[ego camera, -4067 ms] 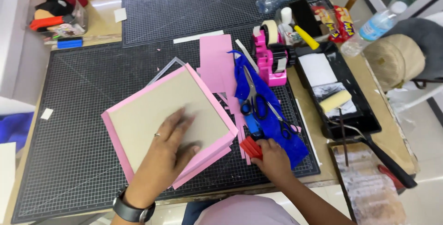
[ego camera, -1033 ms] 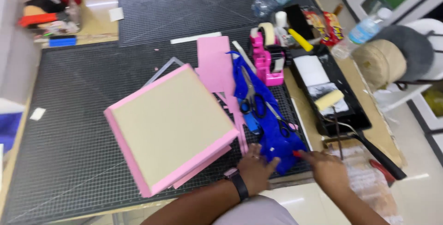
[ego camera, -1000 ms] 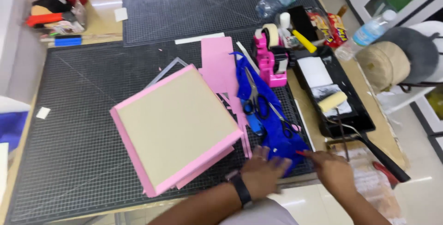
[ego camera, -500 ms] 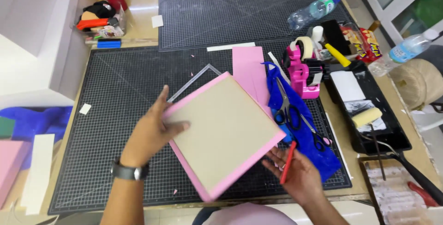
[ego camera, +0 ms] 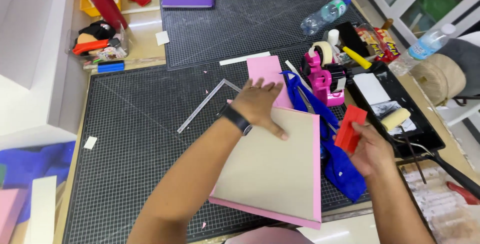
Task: Assembling and decorating a cardboard box with pink paper using craft tools
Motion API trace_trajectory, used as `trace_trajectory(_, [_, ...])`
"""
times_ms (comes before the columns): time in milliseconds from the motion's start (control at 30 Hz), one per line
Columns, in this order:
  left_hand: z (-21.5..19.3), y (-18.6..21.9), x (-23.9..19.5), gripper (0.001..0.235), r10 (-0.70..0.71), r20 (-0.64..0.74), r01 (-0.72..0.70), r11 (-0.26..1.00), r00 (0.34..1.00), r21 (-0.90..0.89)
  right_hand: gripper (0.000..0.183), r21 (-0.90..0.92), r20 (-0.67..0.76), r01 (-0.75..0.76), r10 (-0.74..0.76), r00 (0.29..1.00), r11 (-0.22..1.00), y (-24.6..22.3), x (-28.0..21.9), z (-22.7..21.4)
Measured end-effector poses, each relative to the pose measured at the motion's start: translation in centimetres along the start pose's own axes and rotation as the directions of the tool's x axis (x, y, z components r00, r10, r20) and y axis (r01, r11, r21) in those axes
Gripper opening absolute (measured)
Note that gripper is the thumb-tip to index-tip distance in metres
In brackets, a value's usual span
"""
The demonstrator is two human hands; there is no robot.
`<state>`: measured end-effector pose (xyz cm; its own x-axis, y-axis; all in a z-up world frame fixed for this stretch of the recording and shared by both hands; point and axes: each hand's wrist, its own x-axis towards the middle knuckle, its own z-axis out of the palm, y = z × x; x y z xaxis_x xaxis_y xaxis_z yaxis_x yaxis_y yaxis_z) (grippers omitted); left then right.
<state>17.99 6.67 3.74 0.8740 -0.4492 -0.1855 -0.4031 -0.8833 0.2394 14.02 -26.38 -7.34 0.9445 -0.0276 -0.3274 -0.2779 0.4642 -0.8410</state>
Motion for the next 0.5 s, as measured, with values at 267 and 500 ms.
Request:
trace_trajectory(267, [1.3,0.6,-1.7,0.107,0.191,0.216,-0.200,0.979,0.957,0.020,0.037,-0.672,0.106,0.441,-0.511,0.853,0.596,-3.3,-5.0,4.4])
trace_trajectory(500, [3.5,2.0,-5.1,0.083,0.145,0.047,-0.150,0.983,0.988,0.108,0.029,-0.672,0.671,0.705,-0.588,0.451,-0.226,-3.0,-6.3,13.3])
